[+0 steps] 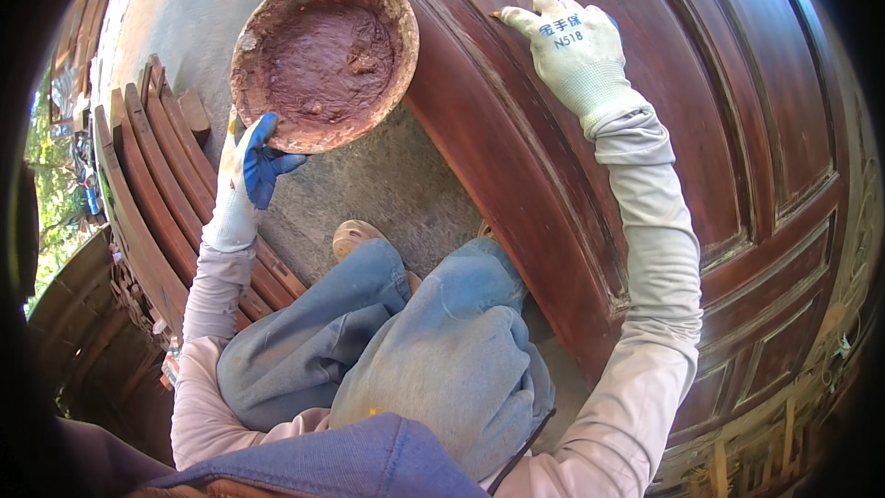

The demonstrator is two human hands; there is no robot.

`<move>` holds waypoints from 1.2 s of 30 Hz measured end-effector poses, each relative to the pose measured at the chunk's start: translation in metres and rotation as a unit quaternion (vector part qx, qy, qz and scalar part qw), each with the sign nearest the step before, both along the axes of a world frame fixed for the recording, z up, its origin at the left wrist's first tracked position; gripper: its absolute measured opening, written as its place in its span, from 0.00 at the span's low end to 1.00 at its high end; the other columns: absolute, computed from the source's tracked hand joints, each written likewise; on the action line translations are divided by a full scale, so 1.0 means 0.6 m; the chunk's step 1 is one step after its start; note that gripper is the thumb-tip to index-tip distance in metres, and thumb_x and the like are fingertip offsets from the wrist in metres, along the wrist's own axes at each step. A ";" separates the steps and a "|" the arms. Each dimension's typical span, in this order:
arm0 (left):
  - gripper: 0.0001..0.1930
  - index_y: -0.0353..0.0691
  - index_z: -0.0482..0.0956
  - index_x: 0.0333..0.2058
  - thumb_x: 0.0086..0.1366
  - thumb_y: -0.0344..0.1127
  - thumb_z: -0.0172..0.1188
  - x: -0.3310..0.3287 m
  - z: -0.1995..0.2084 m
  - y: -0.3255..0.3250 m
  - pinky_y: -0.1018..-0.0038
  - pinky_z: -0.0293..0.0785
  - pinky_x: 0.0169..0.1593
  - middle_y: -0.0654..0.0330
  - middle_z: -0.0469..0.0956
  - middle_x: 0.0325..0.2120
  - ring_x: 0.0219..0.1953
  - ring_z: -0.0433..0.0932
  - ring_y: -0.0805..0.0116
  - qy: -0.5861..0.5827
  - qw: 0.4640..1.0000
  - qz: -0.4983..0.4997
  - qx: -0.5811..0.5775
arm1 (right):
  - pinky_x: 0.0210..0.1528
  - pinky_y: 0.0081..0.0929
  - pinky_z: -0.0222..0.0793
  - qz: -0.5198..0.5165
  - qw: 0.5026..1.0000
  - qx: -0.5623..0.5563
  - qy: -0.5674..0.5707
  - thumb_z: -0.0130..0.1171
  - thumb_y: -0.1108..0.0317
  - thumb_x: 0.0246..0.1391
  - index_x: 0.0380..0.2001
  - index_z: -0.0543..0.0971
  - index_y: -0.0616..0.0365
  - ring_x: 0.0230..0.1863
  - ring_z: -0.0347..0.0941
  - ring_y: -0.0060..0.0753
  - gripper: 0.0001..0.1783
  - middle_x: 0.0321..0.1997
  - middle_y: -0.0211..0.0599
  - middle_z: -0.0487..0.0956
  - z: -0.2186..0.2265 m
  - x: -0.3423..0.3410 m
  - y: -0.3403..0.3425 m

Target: The person sprays a reddish-brown finish onto a wooden door using a spray gun, then refills the gun from a container. The person later applies a reddish paste to the door surface by hand, smoothing it into the grooves.

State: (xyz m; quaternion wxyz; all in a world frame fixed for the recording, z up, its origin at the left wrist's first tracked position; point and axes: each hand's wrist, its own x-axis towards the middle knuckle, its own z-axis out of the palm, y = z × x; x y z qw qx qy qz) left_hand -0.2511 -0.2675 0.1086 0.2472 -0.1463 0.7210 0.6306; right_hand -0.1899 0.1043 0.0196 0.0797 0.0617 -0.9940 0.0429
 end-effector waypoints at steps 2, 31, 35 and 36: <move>0.25 0.40 0.60 0.63 0.71 0.35 0.56 0.000 -0.002 -0.007 0.66 0.87 0.40 0.50 0.78 0.49 0.42 0.84 0.60 0.002 1.000 -0.005 -0.011 | 0.43 0.36 0.72 0.020 1.000 0.009 -0.017 0.54 0.74 0.55 0.52 0.81 0.36 0.42 0.78 0.34 0.23 0.38 0.27 0.79 -0.003 0.017 0.001; 0.26 0.40 0.59 0.64 0.71 0.34 0.54 -0.030 -0.045 -0.037 0.69 0.87 0.35 0.52 0.77 0.51 0.42 0.85 0.61 -0.035 0.999 -0.023 0.026 | 0.40 0.36 0.70 0.021 1.000 -0.004 0.003 0.51 0.71 0.56 0.47 0.83 0.35 0.38 0.77 0.38 0.20 0.34 0.33 0.78 0.018 -0.082 0.064; 0.25 0.40 0.59 0.64 0.71 0.34 0.54 -0.027 -0.045 -0.047 0.70 0.87 0.34 0.52 0.77 0.51 0.42 0.85 0.62 -0.045 0.999 -0.004 0.015 | 0.42 0.40 0.70 0.057 0.998 0.006 0.009 0.52 0.76 0.55 0.51 0.82 0.37 0.39 0.75 0.42 0.24 0.34 0.32 0.76 -0.012 -0.020 0.077; 0.25 0.40 0.60 0.64 0.71 0.34 0.54 -0.025 -0.038 -0.051 0.70 0.87 0.35 0.52 0.77 0.52 0.42 0.84 0.61 -0.047 0.999 -0.002 0.004 | 0.43 0.40 0.70 0.054 0.998 -0.008 -0.028 0.52 0.76 0.55 0.51 0.81 0.37 0.39 0.75 0.42 0.24 0.34 0.33 0.76 -0.002 0.008 0.082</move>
